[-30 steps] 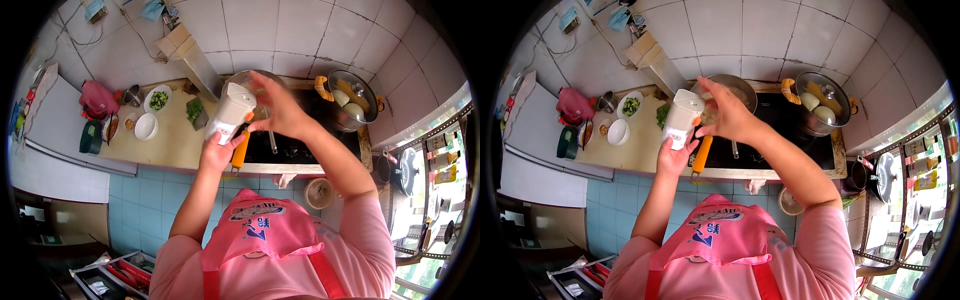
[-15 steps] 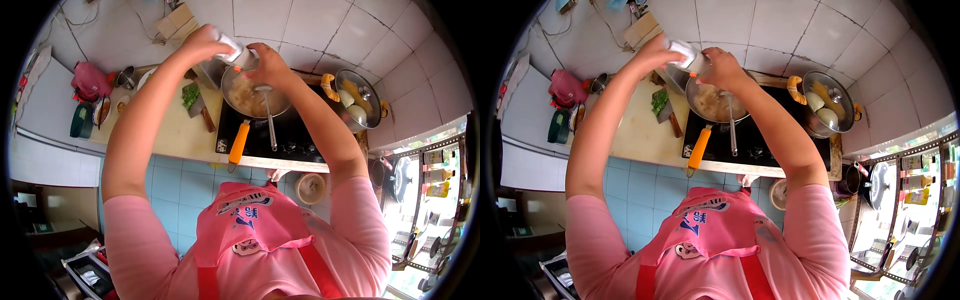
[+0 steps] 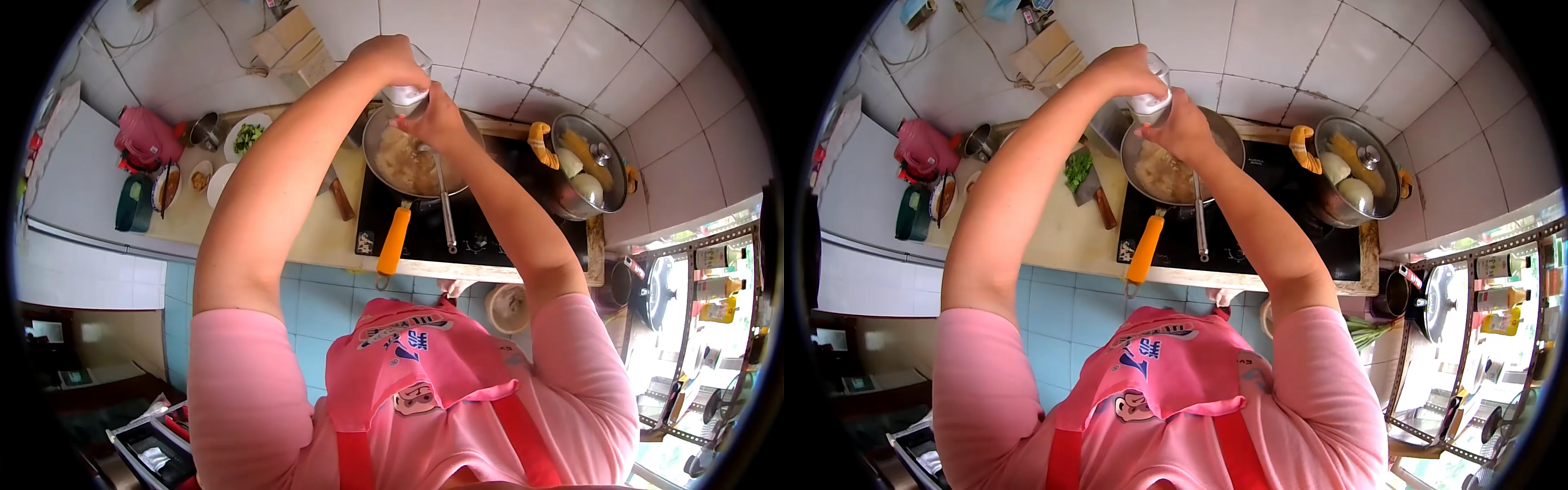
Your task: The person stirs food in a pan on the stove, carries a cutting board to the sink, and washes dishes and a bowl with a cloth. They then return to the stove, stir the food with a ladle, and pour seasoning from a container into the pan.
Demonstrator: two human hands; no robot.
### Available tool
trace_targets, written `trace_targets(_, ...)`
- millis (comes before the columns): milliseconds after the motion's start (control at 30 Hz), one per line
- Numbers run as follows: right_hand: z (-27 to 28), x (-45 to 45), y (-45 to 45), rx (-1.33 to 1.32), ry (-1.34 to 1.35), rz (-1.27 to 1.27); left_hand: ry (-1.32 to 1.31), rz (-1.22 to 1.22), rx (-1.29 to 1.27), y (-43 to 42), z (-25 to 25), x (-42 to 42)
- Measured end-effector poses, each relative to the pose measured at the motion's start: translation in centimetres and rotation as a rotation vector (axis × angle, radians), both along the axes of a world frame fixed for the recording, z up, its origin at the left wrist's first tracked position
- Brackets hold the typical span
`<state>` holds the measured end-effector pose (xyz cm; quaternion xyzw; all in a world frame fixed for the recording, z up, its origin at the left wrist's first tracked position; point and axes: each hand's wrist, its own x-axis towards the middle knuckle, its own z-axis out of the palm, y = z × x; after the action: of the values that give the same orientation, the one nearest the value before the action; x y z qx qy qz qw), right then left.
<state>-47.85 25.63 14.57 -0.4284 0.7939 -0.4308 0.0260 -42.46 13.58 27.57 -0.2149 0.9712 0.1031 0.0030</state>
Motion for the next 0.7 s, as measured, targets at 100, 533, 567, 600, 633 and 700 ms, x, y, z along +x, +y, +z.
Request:
trace_targets(100, 0.0, 0.0, -0.1, -0.023, -0.022, -0.016, -0.025, -0.038, 0.005, 0.2, 0.4, 0.1)
trace_targets(533, -0.6, -1.7, -0.7, -0.015, -0.215, 0.196, -0.017, -0.134, 0.071, -1.0, -0.2, 0.7)
trace_targets(567, -0.5, -1.7, -0.8, -0.013, -0.216, 0.198, -0.018, -0.132, 0.072, -1.1, -0.4, 0.6)
trace_targets(600, -0.5, -1.7, -0.9, 0.021, -0.19, 0.172, -0.016, -0.129, 0.072, -1.2, -0.6, 0.6)
trace_targets(633, -0.3, -1.7, -0.9, 0.054, -0.163, 0.146, -0.014, -0.125, 0.072, -1.2, -0.7, 0.6)
trace_targets(700, 0.0, -1.5, -1.2, 0.092, -0.147, 0.112, -0.011, -0.124, 0.075, -1.4, -0.9, 0.5)
